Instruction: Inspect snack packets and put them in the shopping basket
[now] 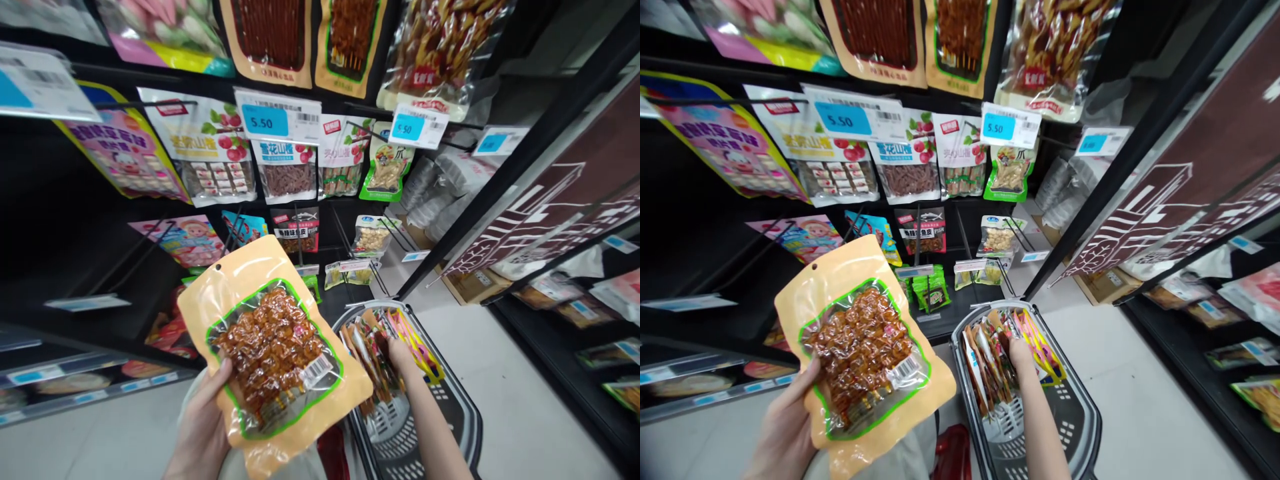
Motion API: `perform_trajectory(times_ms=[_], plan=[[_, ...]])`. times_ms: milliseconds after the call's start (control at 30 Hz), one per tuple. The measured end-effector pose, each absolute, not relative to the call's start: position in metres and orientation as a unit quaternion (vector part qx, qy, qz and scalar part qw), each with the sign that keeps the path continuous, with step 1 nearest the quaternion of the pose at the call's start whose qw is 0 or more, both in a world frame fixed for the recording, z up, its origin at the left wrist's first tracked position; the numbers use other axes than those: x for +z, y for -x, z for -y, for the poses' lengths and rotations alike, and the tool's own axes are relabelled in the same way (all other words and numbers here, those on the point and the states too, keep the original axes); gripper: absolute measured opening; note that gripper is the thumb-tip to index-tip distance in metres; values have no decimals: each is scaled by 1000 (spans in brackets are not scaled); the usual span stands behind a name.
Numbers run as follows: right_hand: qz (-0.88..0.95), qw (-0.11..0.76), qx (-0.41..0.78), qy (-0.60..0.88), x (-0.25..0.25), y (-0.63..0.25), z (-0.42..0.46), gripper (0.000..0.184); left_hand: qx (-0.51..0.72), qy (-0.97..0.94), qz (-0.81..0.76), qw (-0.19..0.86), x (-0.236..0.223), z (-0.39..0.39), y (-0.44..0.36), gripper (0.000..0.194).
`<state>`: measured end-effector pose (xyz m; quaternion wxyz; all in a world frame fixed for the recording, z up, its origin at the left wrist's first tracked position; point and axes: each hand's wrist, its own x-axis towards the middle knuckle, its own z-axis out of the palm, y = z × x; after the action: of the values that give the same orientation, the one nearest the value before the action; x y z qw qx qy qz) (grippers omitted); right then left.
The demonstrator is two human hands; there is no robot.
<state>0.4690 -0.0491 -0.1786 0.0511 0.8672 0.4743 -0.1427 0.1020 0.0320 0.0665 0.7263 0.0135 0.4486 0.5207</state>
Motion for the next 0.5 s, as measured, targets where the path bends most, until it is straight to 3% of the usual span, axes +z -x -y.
perform_trajectory(times_ms=[500], plan=[[-427, 172, -188, -868, -186, -450, 47, 23, 506, 48, -491, 707, 60, -42, -108, 34]])
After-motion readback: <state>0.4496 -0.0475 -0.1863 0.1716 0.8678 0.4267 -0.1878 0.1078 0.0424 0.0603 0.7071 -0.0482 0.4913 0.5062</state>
